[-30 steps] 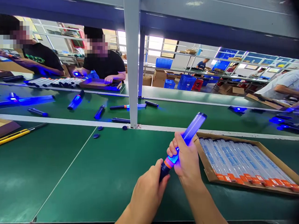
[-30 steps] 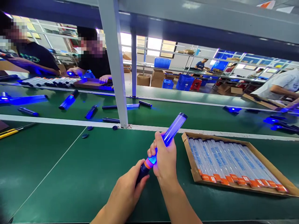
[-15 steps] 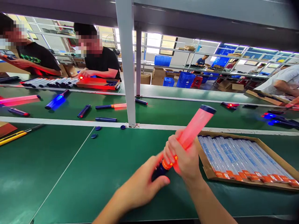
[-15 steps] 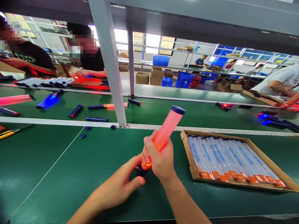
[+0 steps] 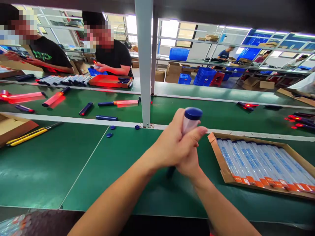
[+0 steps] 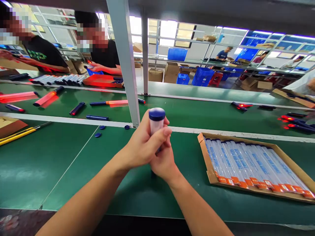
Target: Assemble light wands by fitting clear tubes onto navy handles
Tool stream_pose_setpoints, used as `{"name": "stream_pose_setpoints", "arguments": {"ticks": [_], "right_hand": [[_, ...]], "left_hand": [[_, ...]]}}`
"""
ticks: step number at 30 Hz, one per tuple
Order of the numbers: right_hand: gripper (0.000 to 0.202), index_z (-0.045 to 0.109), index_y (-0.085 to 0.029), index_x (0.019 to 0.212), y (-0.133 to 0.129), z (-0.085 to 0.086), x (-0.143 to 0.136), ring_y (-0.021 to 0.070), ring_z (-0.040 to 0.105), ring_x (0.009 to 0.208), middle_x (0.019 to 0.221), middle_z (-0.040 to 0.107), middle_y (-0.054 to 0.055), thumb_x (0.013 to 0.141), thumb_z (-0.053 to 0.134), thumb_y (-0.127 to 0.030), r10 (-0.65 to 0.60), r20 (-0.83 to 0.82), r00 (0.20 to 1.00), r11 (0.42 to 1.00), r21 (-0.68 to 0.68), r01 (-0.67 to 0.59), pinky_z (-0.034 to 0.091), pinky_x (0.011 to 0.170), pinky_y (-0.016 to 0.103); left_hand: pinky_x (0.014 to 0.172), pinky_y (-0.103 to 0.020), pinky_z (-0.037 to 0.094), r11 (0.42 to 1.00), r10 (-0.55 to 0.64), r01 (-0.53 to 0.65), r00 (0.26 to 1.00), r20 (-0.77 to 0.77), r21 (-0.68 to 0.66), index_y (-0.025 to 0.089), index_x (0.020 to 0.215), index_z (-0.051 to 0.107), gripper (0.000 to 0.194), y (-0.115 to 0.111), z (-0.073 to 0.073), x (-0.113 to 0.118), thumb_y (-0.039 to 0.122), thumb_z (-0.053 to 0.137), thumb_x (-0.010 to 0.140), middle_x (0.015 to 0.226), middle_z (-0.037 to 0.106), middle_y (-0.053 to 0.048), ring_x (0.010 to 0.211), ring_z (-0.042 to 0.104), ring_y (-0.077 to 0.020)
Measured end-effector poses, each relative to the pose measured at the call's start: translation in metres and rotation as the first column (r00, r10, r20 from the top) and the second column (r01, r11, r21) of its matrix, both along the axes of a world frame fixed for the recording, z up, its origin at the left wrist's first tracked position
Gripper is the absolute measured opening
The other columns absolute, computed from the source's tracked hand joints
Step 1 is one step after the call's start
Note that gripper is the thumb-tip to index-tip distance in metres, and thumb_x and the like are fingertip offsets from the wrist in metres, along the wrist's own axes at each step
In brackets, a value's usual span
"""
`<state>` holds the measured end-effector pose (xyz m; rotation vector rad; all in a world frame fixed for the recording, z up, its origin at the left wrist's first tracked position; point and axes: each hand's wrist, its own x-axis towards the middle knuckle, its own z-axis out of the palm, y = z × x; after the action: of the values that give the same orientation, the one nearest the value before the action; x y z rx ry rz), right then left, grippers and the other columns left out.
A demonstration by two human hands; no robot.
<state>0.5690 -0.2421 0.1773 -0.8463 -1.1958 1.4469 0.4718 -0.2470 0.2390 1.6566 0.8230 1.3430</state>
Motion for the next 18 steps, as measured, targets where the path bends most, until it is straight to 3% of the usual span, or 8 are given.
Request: {"name": "stream_pose_setpoints", "arguments": {"ticks": [2, 4, 5, 7, 10, 12, 15, 18], "right_hand": [[0.03, 0.056, -0.025, 0.085, 0.008, 0.001, 0.004, 0.0131, 0.054, 0.052, 0.065, 0.061, -0.004, 0.069, 0.082, -0.031, 0.008, 0.006, 1.0, 0.998, 0.069, -0.008, 0.044, 0.043, 0.025], [0.026, 0.051, -0.025, 0.08, 0.017, 0.003, 0.011, 0.009, 0.04, 0.036, 0.048, 0.048, -0.009, 0.078, 0.076, -0.031, -0.004, -0.078, 0.997, 0.997, 0.08, 0.011, 0.035, 0.033, 0.022], [0.026, 0.048, -0.025, 0.08, 0.021, 0.005, 0.015, 0.008, 0.036, 0.033, 0.045, 0.043, -0.012, 0.081, 0.074, -0.031, -0.017, -0.159, 0.987, 0.998, 0.062, 0.028, 0.033, 0.032, 0.02], [0.027, 0.046, -0.025, 0.082, 0.027, 0.009, 0.021, 0.0066, 0.033, 0.034, 0.045, 0.039, -0.013, 0.081, 0.073, -0.028, -0.036, -0.325, 0.945, 0.999, 0.006, 0.04, 0.035, 0.032, 0.018], [0.029, 0.046, -0.025, 0.083, 0.031, 0.012, 0.025, 0.0048, 0.028, 0.035, 0.048, 0.037, -0.014, 0.079, 0.075, -0.026, -0.018, -0.419, 0.908, 0.996, -0.086, -0.02, 0.032, 0.031, 0.016], [0.03, 0.046, -0.024, 0.082, 0.033, 0.012, 0.024, 0.0046, 0.027, 0.036, 0.049, 0.036, -0.014, 0.079, 0.076, -0.026, -0.064, -0.411, 0.909, 0.991, -0.131, 0.01, 0.031, 0.03, 0.015], [0.032, 0.044, -0.024, 0.081, 0.038, 0.01, 0.021, 0.0048, 0.028, 0.035, 0.048, 0.034, -0.014, 0.079, 0.076, -0.026, -0.164, -0.39, 0.906, 0.983, -0.147, 0.115, 0.03, 0.03, 0.015], [0.032, 0.043, -0.024, 0.079, 0.043, 0.007, 0.023, 0.0047, 0.028, 0.036, 0.049, 0.034, -0.013, 0.08, 0.075, -0.025, -0.185, -0.4, 0.898, 0.98, -0.149, 0.135, 0.03, 0.03, 0.015]], "left_hand": [[0.078, -0.029, 0.051, 0.998, 0.024, -0.027, 0.999, -0.045, -0.06, 0.024, 0.126, 0.048, 0.033, -0.002, -0.015, -0.009, 0.038, 0.054, 0.098, 0.114, 0.058, -0.005, 0.096, 0.061, -0.0167], [0.087, -0.033, 0.051, 0.983, 0.026, -0.04, 0.996, -0.082, -0.18, 0.027, 0.144, 0.036, 0.054, -0.01, -0.042, -0.016, 0.038, 0.058, 0.095, 0.14, 0.048, -0.012, 0.118, 0.055, -0.0223], [0.087, -0.033, 0.051, 0.97, 0.018, -0.037, 0.997, -0.081, -0.241, 0.025, 0.144, 0.036, 0.065, -0.015, -0.059, -0.018, 0.04, 0.066, 0.089, 0.137, 0.051, -0.013, 0.119, 0.056, -0.0231], [0.071, -0.028, 0.052, 0.868, -0.162, 0.145, 0.987, 0.005, -0.474, 0.017, 0.13, 0.047, 0.059, -0.028, -0.092, -0.015, 0.045, 0.071, 0.083, 0.103, 0.067, -0.009, 0.089, 0.067, -0.0188], [0.039, -0.02, 0.038, 0.644, -0.296, 0.328, 0.94, 0.17, -0.691, 0.019, 0.094, 0.05, 0.042, -0.045, -0.123, 0.0, 0.058, 0.063, 0.084, 0.053, 0.051, 0.008, 0.038, 0.05, -0.01], [0.03, -0.018, 0.028, 0.654, -0.23, 0.201, 0.971, 0.061, -0.729, 0.023, 0.086, 0.044, 0.038, -0.049, -0.124, 0.013, 0.058, 0.058, 0.086, 0.044, 0.041, 0.013, 0.029, 0.039, -0.0086], [0.028, -0.017, 0.025, 0.723, -0.055, -0.099, 0.978, -0.2, -0.684, 0.023, 0.085, 0.044, 0.03, -0.044, -0.114, 0.024, 0.05, 0.058, 0.089, 0.045, 0.043, 0.012, 0.029, 0.038, -0.0081], [0.03, -0.017, 0.025, 0.732, 0.031, -0.2, 0.964, -0.262, -0.651, 0.022, 0.083, 0.046, 0.028, -0.039, -0.106, 0.024, 0.046, 0.061, 0.087, 0.05, 0.046, 0.011, 0.03, 0.038, -0.0064]]}}
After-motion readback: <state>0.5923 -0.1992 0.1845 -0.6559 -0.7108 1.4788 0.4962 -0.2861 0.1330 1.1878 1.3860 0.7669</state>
